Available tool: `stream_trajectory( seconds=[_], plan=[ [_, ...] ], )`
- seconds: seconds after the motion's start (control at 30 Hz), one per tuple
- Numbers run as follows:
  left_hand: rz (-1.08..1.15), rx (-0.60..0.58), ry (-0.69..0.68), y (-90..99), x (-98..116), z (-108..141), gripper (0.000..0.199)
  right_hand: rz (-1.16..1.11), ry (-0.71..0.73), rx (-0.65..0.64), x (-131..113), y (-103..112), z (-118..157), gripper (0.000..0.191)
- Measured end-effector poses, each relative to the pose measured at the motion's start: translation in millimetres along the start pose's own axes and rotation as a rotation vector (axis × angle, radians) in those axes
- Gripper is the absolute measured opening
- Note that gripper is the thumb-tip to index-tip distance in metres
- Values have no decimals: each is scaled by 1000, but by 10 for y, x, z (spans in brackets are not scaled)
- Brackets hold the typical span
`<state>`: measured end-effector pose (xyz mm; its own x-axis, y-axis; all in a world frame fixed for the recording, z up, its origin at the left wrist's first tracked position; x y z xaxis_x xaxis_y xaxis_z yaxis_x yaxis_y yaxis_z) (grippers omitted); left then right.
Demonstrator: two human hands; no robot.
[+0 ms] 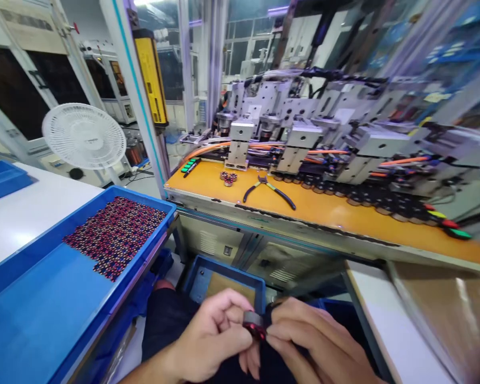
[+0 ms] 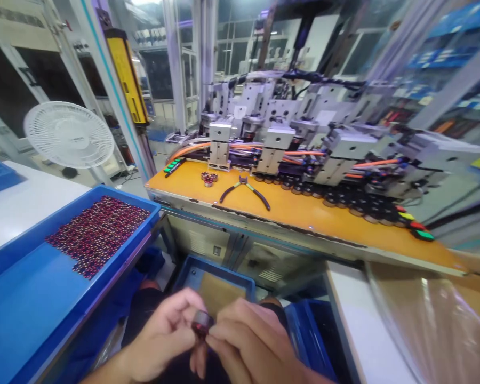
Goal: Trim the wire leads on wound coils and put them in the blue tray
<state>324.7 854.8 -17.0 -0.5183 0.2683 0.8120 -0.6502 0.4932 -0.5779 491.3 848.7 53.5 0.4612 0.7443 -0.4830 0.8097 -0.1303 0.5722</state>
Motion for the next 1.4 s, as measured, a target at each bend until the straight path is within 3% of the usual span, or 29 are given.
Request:
stream_trajectory(
  seconds=[0.4,0.5,0.57,0.7,0.8,1.03,1.27,1.33,1.4],
  plan=[
    [-244,188,-394,-79,238,-55,15,-257,-274,229,82,-188,35,15],
    [-360,262,-453,-75,271,-63,18,-318,-408,243,68,-226,60,17],
    [-459,279,-484,-59,286,-62,22,-432,-559,181,63,-245,65,20],
    [-552,268,-516,0,287,-62,21,-830,-941,-71,55,-280,64,23],
    [-527,263,-499,39,271,-73,23,-1034,-1057,-147,56,-300,65,29],
    [-436,240,-488,45,273,-102,23,-1198,-1059,-115,150,-453,150,49],
    [-346,205,-463,58,251,-131,20,-1244,-824,-150,195,-587,171,40],
    [-220,245,-401,100,215,-187,10,-1111,-738,-50,213,-578,158,26],
    [-99,401,-287,180,150,-232,11,-785,-535,140,230,-501,128,12]
  ],
)
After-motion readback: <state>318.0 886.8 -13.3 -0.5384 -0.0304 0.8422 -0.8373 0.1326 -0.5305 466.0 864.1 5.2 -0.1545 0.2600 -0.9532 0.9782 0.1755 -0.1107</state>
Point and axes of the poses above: each hand's wrist, its own z-axis away from the middle knuckle, its own y-axis out of the back of the hand, x = y × z, the point moved 2 cm from there along -z, towards the middle knuckle, and after that the axes turned 5 degrees about -y, right-handed, at the moved point
